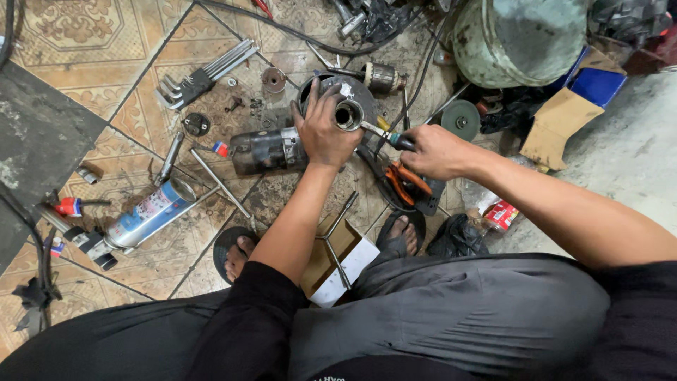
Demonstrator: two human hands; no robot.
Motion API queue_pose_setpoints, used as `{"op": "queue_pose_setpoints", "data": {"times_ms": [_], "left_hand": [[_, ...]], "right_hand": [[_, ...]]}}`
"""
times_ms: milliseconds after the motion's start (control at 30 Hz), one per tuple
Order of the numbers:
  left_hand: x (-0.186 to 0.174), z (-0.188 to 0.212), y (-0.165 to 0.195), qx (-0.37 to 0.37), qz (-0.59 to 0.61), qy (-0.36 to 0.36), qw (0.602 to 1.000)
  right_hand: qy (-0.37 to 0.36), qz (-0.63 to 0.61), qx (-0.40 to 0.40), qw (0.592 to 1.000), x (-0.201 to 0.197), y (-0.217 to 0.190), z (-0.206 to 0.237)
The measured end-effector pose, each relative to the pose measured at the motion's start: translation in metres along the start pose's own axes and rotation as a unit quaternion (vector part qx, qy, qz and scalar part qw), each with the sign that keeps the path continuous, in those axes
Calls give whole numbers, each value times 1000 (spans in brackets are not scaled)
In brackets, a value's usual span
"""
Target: The person uses an angle grinder to cut and smooth a metal component, then uses pliers and a screwdriver to remove and adjust internal parts. The person works on a disassembled mechanical assembly on the floor.
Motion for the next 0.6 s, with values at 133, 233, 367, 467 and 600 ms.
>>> {"op": "queue_pose_setpoints", "data": {"times_ms": [133,233,367,467,600], "left_hand": [[0,0,2,-15,-9,-15,1000],[-8,-5,7,11,-5,-5,1000],[-19,-13,14,134,-42,-7,990],[-18,-13,7,121,-48,-30,991],[-19,-8,12,111,-47,14,993]], "right_hand": [[-9,-21,-3,1000,-3,2,-2],[-28,27,-28,999,-7,2,-9],[-71,53,-29,996,6,2,-13],[-93,52,16,994,14,6,-10],[-112,44,46,992,13,3,-7]]}}
Point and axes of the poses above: each hand's wrist, its own z-axis away from the middle knuckle, its own x-axis out of the palm, y = z × x, the point moved 7 cm from there along -z, towards the middle knuckle, and after that the axes turned 5 degrees about y, right-handed, at the moved point
